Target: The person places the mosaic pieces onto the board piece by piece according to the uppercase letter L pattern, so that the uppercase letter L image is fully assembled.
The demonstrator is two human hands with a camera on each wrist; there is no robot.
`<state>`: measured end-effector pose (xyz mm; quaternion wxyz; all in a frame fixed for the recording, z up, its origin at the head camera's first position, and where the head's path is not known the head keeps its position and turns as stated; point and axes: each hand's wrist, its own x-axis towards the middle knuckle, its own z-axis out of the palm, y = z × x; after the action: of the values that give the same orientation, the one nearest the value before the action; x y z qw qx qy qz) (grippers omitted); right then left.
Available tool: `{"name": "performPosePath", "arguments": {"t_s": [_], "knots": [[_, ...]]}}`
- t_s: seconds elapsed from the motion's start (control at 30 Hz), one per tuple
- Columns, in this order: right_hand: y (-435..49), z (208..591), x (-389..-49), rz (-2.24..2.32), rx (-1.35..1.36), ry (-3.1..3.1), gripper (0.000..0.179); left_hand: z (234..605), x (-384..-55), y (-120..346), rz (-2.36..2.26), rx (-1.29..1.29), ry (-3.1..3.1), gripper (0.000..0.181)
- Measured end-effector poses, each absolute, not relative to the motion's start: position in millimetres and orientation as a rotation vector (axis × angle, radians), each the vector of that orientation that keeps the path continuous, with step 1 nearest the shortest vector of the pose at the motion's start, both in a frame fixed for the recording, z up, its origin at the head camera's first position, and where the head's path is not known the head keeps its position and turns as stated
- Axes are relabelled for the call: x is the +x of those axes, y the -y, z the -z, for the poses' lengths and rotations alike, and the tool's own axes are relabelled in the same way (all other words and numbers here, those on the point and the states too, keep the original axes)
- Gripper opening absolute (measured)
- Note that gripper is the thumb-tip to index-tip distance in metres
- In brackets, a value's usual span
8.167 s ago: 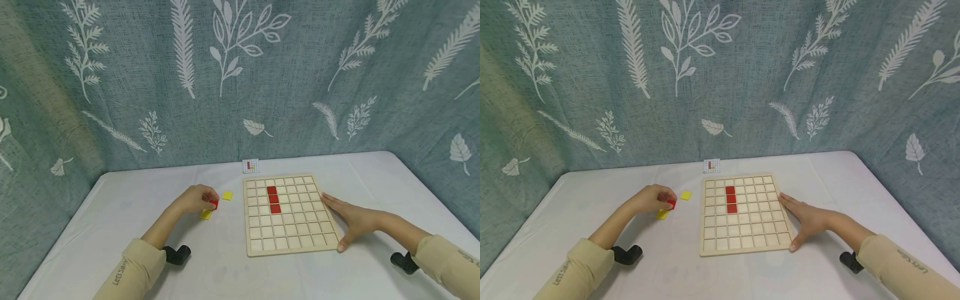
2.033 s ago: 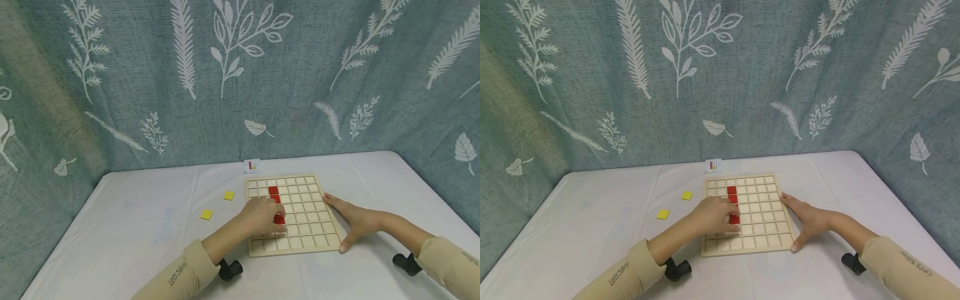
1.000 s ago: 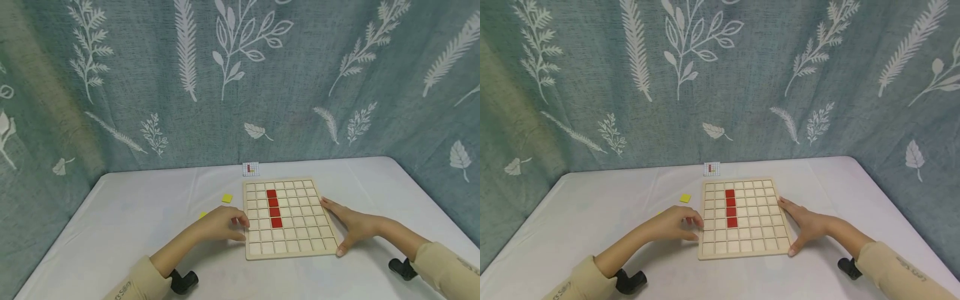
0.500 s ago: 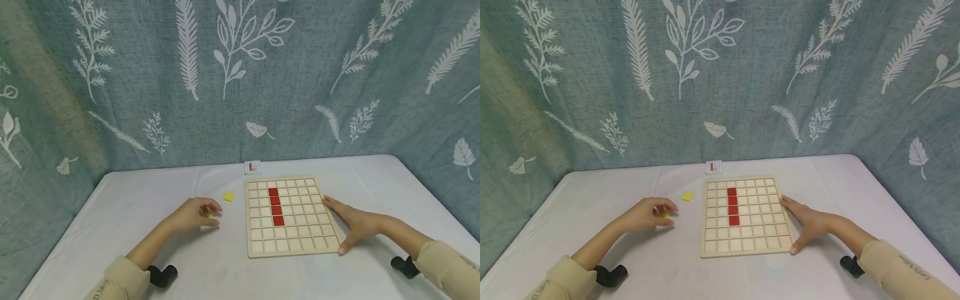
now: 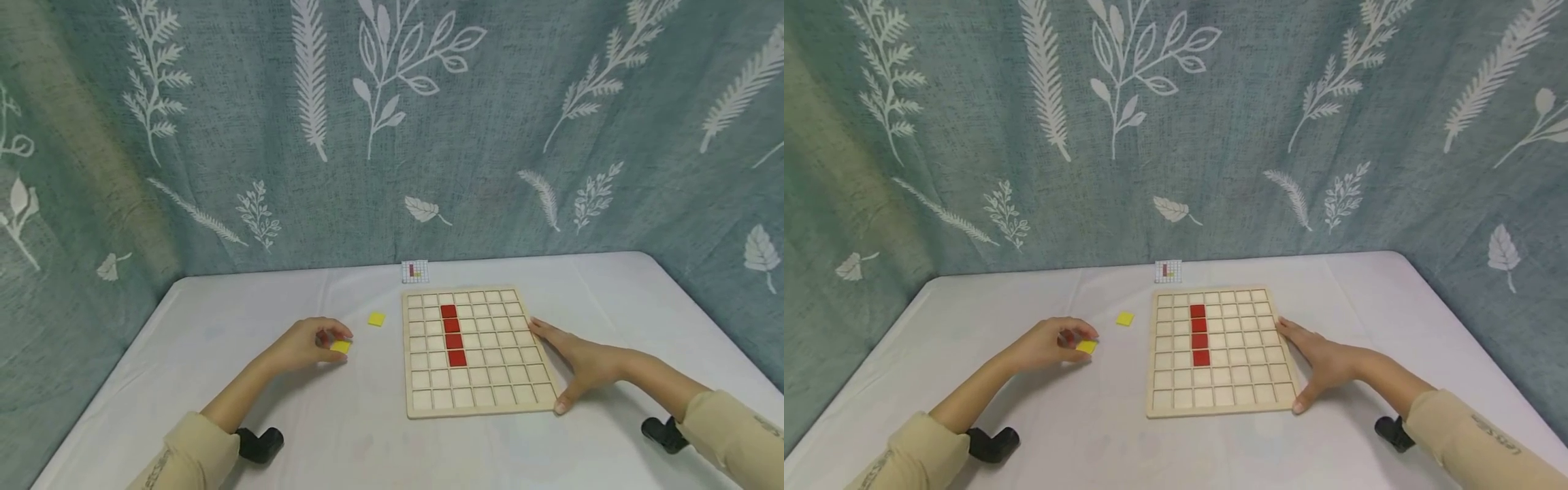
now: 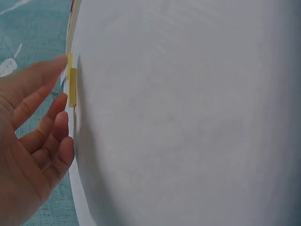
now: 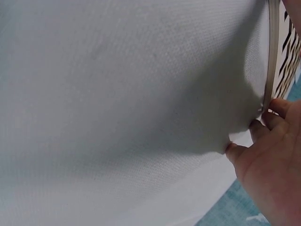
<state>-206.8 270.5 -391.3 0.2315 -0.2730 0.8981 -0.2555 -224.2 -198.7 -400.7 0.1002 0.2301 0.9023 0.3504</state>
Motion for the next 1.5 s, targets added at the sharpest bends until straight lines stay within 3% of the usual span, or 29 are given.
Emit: {"name": "performPosePath", "arguments": {"t_s": [0.7, 1.5], "knots": [[-270.7, 391.5, -206.9, 0.724, -0.777, -2.467, 0.13, 401.7, -227.5, 199.9, -0.95, 0.631, -2.697, 0.035], [-270.0, 390.0, -206.3, 0.73, -0.746, -2.46, 0.13, 399.7, -222.0, 196.7, -0.942, 0.511, -2.734, 0.028]]}}
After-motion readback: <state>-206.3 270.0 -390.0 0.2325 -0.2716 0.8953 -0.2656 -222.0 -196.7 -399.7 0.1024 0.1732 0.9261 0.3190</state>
